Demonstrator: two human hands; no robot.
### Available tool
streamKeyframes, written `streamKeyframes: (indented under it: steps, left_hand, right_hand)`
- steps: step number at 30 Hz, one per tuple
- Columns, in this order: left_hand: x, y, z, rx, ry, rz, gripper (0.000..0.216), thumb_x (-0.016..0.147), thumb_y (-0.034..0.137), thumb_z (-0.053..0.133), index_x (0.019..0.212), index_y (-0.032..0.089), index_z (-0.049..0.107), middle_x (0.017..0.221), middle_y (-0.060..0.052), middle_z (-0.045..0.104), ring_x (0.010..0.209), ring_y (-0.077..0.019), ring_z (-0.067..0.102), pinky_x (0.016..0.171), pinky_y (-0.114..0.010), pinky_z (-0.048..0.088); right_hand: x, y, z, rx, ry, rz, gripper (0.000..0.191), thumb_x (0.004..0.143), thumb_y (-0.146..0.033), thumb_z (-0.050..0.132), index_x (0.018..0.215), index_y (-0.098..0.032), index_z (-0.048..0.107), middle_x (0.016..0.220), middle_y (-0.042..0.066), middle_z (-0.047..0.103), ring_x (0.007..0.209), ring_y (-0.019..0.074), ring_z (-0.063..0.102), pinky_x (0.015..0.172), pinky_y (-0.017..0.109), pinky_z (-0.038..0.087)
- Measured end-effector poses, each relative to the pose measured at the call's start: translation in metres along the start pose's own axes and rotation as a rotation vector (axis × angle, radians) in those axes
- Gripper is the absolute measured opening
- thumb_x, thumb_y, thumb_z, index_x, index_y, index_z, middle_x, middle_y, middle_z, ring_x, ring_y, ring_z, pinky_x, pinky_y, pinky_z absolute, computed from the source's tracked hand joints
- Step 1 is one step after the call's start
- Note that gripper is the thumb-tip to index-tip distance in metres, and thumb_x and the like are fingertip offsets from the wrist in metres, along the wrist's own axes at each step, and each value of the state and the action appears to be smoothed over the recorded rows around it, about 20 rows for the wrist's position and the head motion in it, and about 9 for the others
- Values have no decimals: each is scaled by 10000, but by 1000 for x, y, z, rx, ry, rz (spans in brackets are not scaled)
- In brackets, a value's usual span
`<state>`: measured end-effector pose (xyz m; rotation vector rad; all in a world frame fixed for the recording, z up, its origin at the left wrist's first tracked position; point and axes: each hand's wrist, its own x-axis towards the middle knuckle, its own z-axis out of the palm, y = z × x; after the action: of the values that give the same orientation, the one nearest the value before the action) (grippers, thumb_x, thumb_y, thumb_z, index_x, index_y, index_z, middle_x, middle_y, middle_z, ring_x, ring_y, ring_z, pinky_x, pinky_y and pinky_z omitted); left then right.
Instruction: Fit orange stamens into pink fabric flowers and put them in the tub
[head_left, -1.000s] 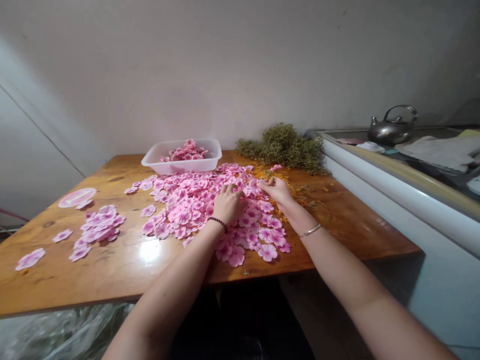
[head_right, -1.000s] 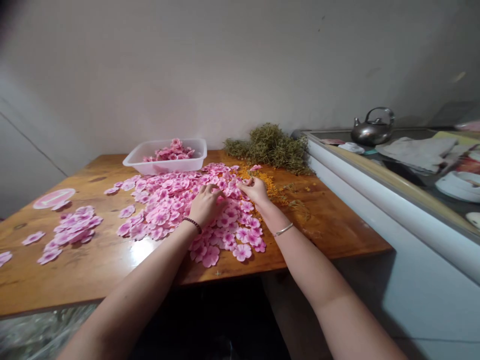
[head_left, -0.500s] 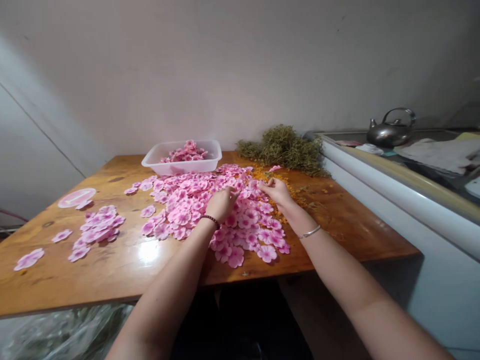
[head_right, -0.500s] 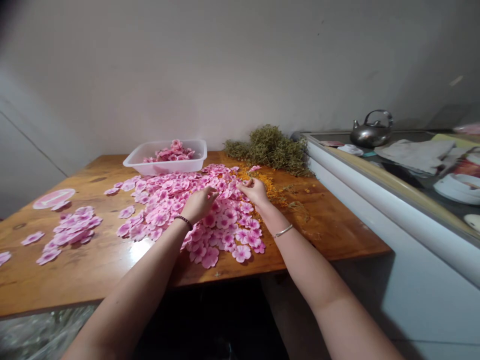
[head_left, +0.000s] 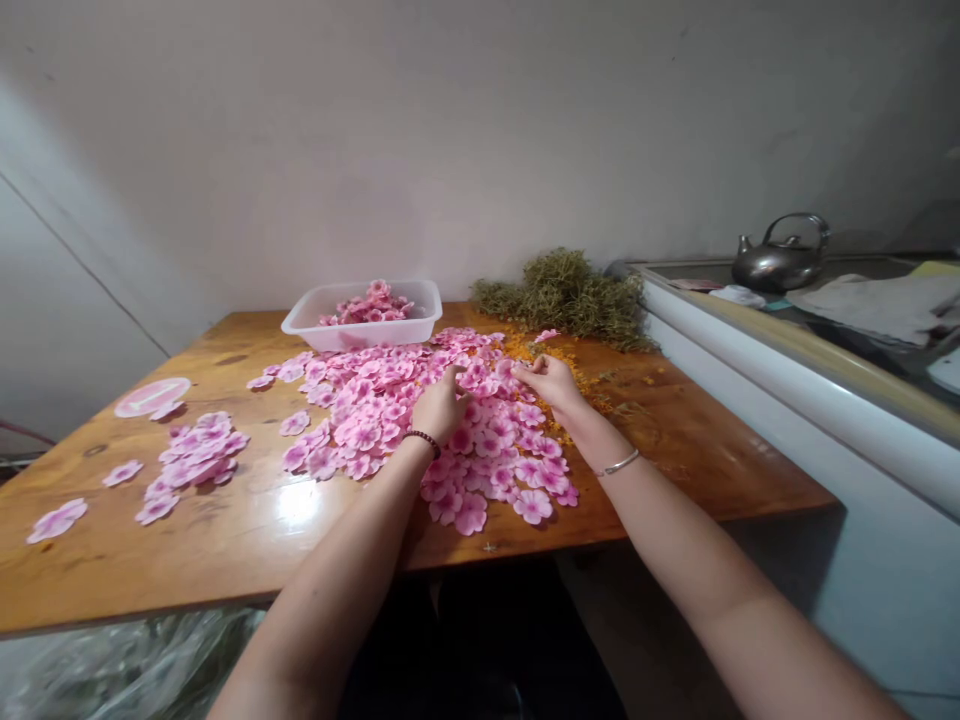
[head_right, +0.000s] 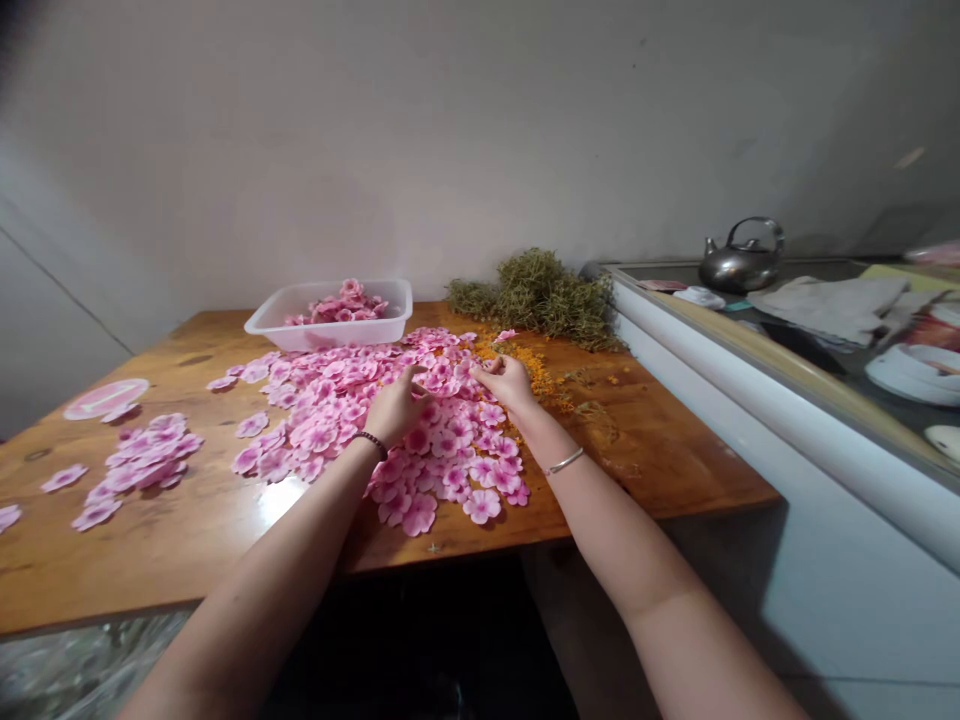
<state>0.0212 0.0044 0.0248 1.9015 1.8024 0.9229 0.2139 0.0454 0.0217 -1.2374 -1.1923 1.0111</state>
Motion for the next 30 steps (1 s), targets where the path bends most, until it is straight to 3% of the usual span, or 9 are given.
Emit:
streamKeyframes:
  steps: [3,6,9,15,19,21,26,30]
  left_hand:
    - [0,3,-1,-281,97,-68,472,754,221,714,1191,217,535,853,-48,742,757,-198,683,650,-270,483]
    - [2,6,-3,-595,105,-182,546,677,287,793,1151,169,551,779,-37,723,677,-161,670,605,-237,485]
    - [3,7,-4,-717,111,-227,590,645,334,815,1149,149,569,752,-31,710,631,-138,649,575,-221,475]
    - [5,7,-1,-673,114,-186,406,781,308,693,1145,163,585,741,-19,704,596,-122,629,542,-205,459]
    - [3,8,-2,-459,220,-65,136,836,269,624,928,170,643,867,-61,727,792,-172,682,716,-276,521]
    - [1,9,-2,-355,237,45,101,835,276,624,839,181,658,921,-72,728,905,-201,678,808,-318,521]
    - [-4,16,3,-414,29,234,140,800,331,659,801,191,669,1127,-95,690,1086,-226,623,823,-309,525]
    - [-5,16,10,-446,77,125,245,782,416,665,759,181,603,800,-55,710,776,-184,665,674,-273,502]
  right_hand:
    - [0,0,0,-2,0,1,522,473,-370,846,578,-232,354,558,-47,532,666,165,610,623,257,464]
    - [-1,0,-1,-4,-7,6,508,476,-362,843,578,-230,363,561,-51,532,628,152,589,604,255,455]
    - [-2,0,0,-7,-29,-5,491,478,-369,841,574,-230,380,564,-49,529,651,161,594,612,260,457]
    - [-2,-1,1,-25,-41,-15,477,478,-394,834,563,-233,394,526,-52,501,626,162,577,573,255,449]
    - [-3,-2,2,-58,-35,-6,453,484,-390,826,559,-228,411,517,-55,506,569,139,539,543,245,426]
    - [-4,-4,2,-52,-41,4,439,483,-377,827,559,-224,423,530,-46,529,587,145,562,550,245,431]
    - [-12,-10,6,24,-172,31,454,478,-388,837,571,-218,426,558,-38,570,637,167,622,574,256,477]
    - [-19,-15,8,47,-302,49,447,483,-388,859,601,-211,465,556,-46,568,552,128,577,566,265,507]
